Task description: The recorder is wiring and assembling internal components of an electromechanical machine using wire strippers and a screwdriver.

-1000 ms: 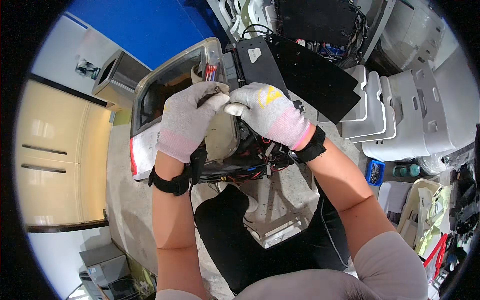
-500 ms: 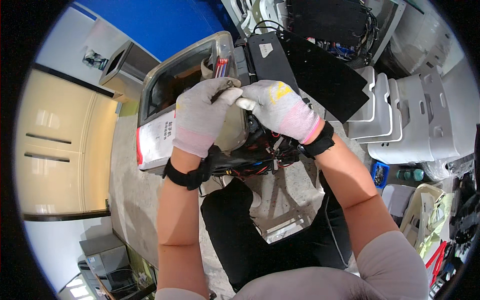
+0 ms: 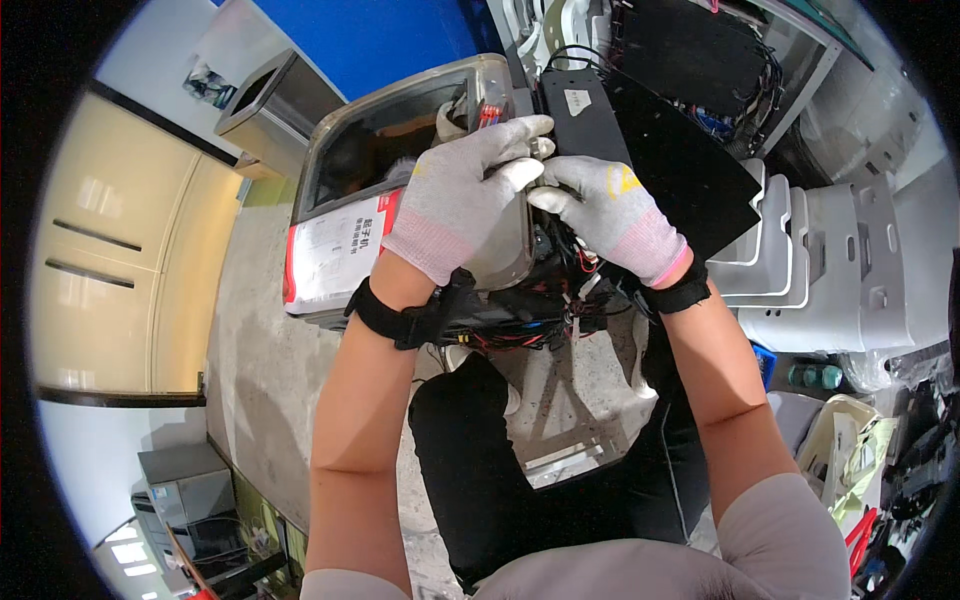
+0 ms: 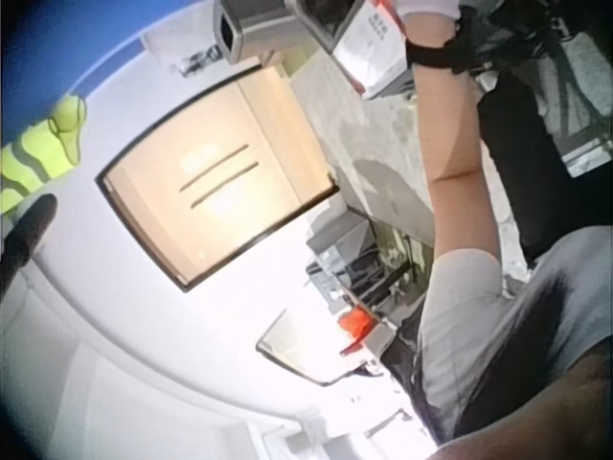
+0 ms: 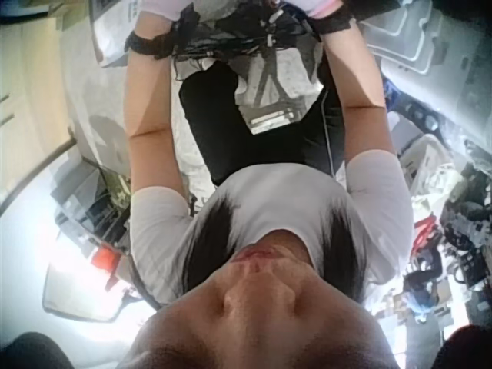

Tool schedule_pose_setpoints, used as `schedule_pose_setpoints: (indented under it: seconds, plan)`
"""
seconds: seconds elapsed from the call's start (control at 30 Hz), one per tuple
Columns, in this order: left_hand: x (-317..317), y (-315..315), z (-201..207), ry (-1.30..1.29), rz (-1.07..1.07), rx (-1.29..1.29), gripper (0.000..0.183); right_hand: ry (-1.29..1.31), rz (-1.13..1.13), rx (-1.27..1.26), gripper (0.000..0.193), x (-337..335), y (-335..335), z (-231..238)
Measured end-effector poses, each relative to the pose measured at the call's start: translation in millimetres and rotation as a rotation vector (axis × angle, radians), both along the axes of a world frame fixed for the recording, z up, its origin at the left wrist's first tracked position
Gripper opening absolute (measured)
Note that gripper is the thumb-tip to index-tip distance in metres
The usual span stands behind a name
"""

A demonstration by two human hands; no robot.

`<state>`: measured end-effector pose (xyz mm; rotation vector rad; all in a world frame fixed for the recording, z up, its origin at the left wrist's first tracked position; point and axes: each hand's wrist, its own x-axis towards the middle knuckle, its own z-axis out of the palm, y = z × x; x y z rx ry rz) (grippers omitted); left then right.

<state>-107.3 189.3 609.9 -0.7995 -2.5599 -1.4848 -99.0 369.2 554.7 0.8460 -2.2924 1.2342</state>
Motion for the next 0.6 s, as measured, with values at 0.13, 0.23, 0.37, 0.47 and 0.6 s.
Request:
schedule_pose_setpoints:
  seconds: [0.13,0.23,0.37,0.47,0.6]
  plan:
    - [-3.3,0.2,-1.4,-0.014,-0.03,0.034,0.029,0.018,-0.023,0.041,0.023,-2.9,-1.0,-3.2]
    - [-2.2,-0.2,-0.5,-0.066,-0.012,0.029,0.025,0.05,-0.017,0.027,0.023,-2.8,-2.0,-4.4]
    - [7.4,1.8,-0.1,-0.024,0.097,-0.029,0.02,0.026,0.0,0.123,0.021,-1.2,0.1,-1.7]
    - [13.3,7.3,-1.8,-0.04,0.137,0.018,0.022,0.004,0.036,0.163,0.021,-2.6,4.1,1.7]
    - [21.0,11.6,-5.7,0.071,0.18,0.007,0.024,-0.034,0.106,0.145,0.022,-6.0,7.6,2.4]
